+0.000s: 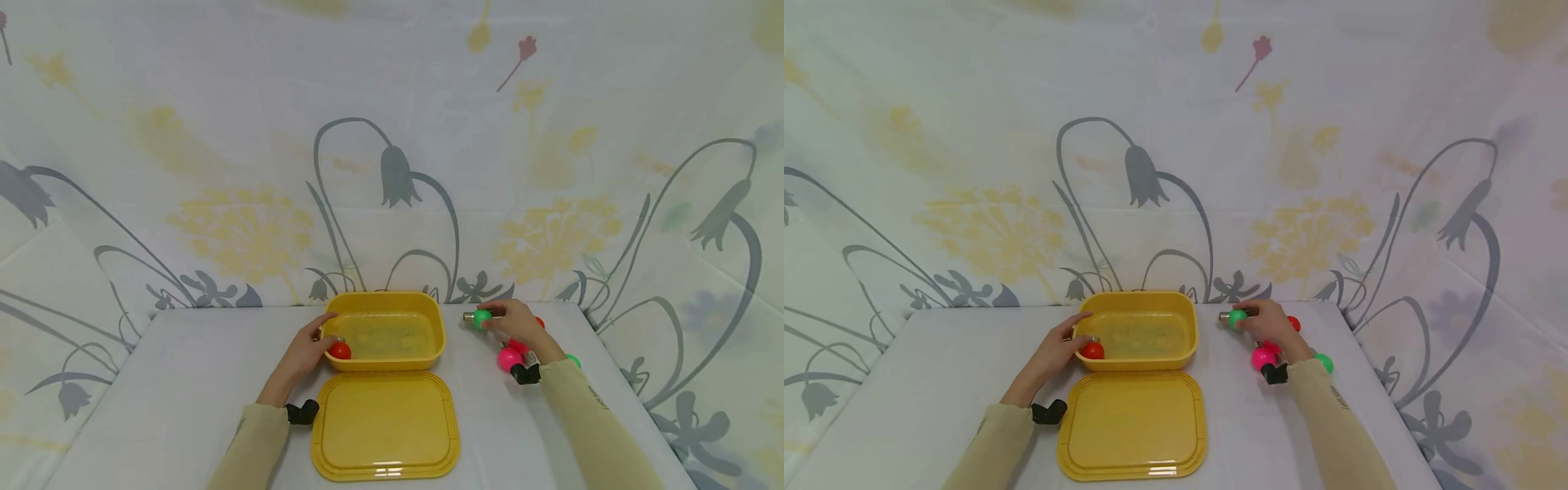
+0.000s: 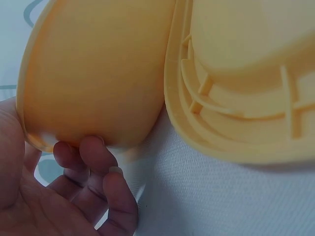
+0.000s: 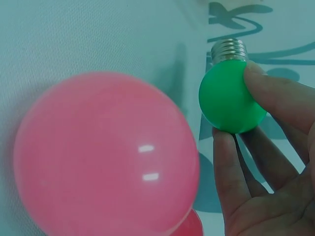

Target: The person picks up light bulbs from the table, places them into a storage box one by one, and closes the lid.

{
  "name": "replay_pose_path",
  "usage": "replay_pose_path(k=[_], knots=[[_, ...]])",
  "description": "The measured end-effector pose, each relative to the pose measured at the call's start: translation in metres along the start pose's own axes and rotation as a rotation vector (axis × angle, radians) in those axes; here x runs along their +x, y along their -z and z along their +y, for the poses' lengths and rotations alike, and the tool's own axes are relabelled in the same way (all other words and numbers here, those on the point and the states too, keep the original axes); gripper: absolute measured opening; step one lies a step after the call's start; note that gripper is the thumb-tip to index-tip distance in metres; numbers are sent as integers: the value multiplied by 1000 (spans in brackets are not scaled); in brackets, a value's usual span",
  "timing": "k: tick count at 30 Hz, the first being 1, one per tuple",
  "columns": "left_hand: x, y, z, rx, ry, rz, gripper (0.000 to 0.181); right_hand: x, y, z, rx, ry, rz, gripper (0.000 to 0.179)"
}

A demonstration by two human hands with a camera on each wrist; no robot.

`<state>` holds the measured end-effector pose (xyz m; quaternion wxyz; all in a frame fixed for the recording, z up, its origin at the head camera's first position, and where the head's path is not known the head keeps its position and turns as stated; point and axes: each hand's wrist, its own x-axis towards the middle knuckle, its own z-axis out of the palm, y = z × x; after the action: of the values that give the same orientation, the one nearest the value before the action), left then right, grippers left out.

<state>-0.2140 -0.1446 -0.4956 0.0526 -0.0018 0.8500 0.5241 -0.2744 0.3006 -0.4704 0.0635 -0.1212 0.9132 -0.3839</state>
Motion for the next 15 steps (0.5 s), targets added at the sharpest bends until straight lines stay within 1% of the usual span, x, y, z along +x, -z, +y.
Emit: replay_pose_path(k=[7,15], knots=[[0,0,-1,-9,6,-5,53,-1,1,-2,8,5,14,39],[1,0,-3,-19,-6,-3,52,-4,1,-6,28,-6,17,41]])
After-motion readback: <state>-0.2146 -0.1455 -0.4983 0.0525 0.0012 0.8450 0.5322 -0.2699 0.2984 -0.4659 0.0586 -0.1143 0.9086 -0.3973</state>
